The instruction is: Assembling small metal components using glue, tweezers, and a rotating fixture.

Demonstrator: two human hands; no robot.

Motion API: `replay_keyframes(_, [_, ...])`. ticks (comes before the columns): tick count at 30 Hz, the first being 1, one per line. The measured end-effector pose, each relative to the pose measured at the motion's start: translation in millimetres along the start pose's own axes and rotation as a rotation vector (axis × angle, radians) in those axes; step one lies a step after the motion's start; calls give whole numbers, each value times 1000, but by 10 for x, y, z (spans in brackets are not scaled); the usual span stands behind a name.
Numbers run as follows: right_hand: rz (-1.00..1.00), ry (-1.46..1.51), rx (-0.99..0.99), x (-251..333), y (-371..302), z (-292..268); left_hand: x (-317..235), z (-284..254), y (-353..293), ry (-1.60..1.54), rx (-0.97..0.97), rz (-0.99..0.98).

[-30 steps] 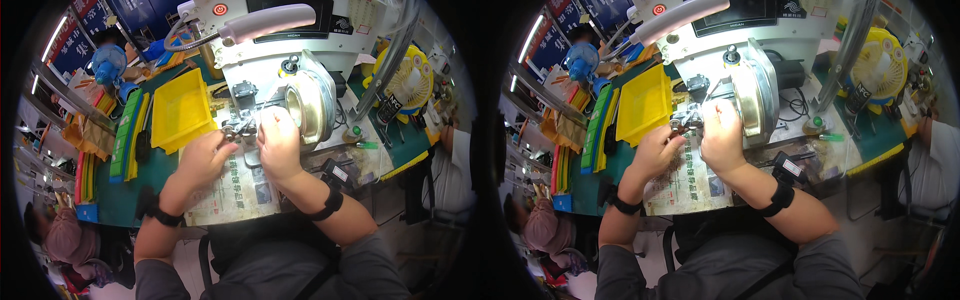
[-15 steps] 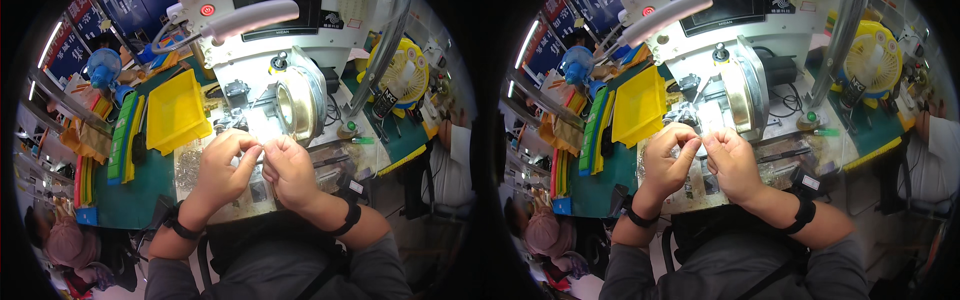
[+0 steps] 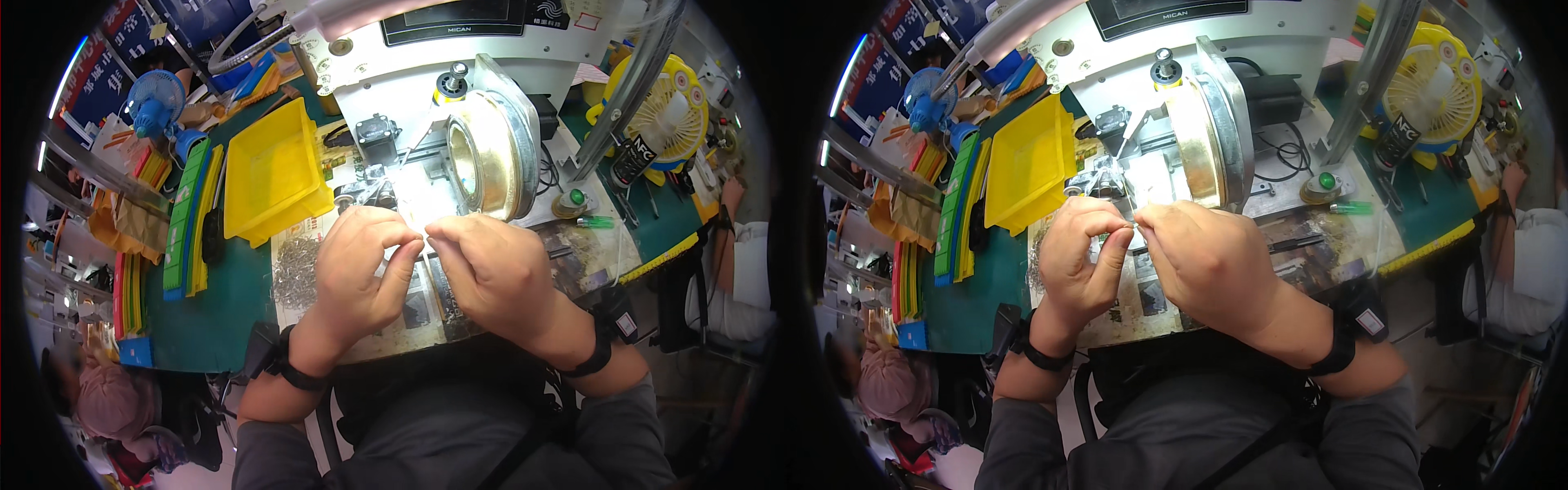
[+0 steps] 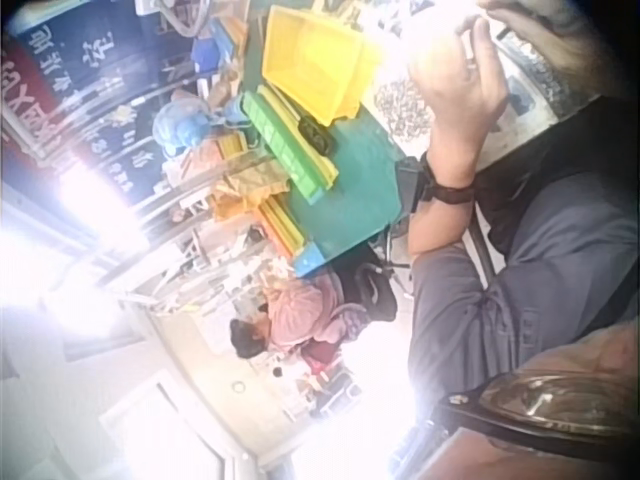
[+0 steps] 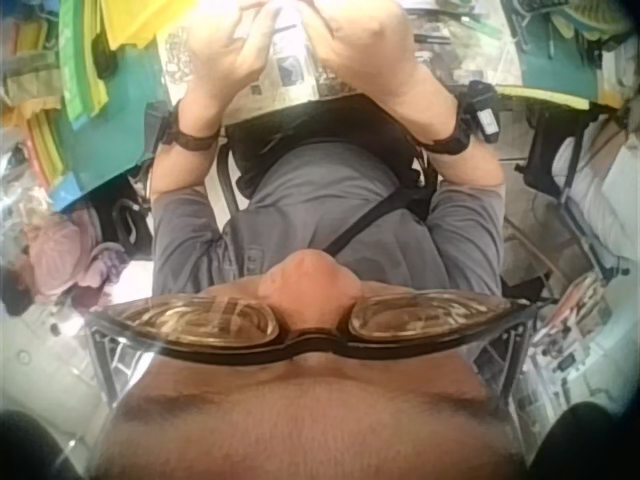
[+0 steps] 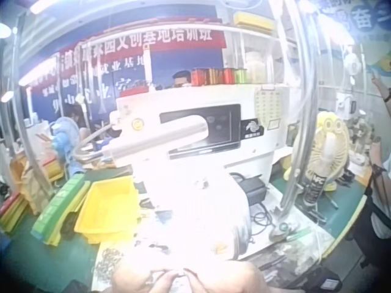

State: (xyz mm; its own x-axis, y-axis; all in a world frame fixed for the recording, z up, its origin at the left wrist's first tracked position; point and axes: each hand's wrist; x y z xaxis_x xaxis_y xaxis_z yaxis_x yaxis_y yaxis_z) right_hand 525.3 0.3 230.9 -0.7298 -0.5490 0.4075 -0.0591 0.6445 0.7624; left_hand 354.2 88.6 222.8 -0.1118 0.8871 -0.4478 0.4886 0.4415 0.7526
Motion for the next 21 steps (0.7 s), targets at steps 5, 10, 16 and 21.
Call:
replay_keyframes(5, [-7, -17, -2, 6, 26, -27, -64, -3, 24, 55, 40, 2])
replay_keyframes(10, [-36, -51, -39, -43, -33, 1, -61, 25, -12, 92, 15, 4])
replay_keyframes(16, [-85, -103, 19, -47, -117, -34, -112, 68, -18, 110, 9, -10])
replay_keyframes(21, [-68, -127, 40, -37, -417, -566, -56, 68, -117, 33, 56, -134])
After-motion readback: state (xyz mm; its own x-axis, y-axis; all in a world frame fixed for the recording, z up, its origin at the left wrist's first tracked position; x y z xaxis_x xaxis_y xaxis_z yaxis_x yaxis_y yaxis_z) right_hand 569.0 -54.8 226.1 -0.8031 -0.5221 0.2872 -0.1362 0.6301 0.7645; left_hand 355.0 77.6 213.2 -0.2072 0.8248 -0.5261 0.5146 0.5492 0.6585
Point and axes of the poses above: each hand's wrist, its own y-axis towards the middle knuckle, its own z-axis out of the palm, x = y × z, and after that the axes turned 4 degrees about -z, right-handed
